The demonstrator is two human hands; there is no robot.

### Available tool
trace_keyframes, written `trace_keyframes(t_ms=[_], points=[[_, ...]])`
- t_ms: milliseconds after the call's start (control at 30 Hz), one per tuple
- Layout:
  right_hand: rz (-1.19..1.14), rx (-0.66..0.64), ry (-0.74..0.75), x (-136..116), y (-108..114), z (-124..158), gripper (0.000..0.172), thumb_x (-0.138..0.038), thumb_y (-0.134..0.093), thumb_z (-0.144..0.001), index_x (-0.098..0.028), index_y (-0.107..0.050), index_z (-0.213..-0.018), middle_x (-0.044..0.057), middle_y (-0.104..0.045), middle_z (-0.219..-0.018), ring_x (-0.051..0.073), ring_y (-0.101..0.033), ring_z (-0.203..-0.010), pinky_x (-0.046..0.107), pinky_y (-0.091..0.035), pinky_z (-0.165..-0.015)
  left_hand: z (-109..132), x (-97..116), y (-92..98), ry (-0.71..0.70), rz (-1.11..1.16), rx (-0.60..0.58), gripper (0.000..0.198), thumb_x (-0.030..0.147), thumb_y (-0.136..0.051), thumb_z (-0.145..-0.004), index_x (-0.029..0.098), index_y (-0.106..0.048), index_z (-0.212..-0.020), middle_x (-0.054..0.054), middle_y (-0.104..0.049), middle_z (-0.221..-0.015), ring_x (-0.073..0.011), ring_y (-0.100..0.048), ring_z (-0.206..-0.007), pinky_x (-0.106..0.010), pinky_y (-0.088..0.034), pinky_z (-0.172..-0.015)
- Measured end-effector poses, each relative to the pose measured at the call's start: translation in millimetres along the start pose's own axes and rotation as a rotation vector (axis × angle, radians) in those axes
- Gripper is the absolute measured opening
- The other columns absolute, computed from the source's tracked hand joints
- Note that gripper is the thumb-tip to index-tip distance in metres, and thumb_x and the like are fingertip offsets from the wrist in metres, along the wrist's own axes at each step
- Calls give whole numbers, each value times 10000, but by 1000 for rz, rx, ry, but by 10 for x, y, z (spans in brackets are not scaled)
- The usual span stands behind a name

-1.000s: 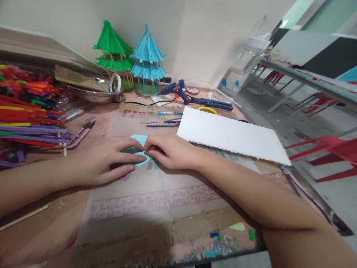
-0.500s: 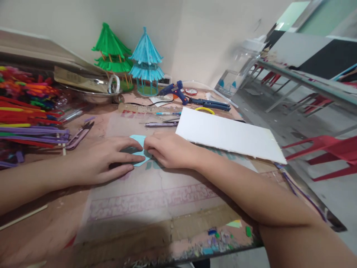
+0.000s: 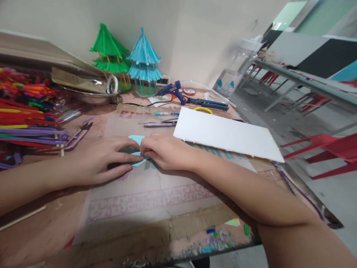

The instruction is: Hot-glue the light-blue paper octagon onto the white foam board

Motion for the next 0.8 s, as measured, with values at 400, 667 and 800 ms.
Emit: trace_keyframes(t_ms=[400, 667, 800], points=[[3, 19, -77, 87, -1, -7, 158, -156, -447, -974, -185, -602, -977, 77, -663, -888, 210, -569, -843, 314, -425, -752, 3, -16, -10, 17, 9, -25, 320, 308, -481, -1021, 244, -724, -1219, -119, -687, -1231, -258, -660, -1104, -431, -557, -962], [-55, 32, -59, 102, -5, 5, 154, -163, -453, -974, -179, -606, -983, 93, -687, -920, 213, -605, -864, 324, -455, -783, 3, 6, -1, -10, 4, 6, 341, 314, -447, -1038, 210, -730, -1198, -141, -695, -1205, -276, -674, -1083, -443, -569, -936], [-18, 98, -100, 177, 34, 3, 156, -154, -457, -954, -182, -610, -961, 91, -678, -891, 225, -599, -854, 332, -447, -765, 3, 4, 6, -13, -3, 9, 338, 313, -452, -1034, 205, -733, -1187, -140, -700, -1187, -272, -680, -1062, -433, -573, -919]])
Point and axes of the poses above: each hand's wrist, its own z-axis away from the middle knuckle, its own y-axis out of the back of the hand, x = y × z, the point moved 8 cm from there along -z, towards the middle knuckle
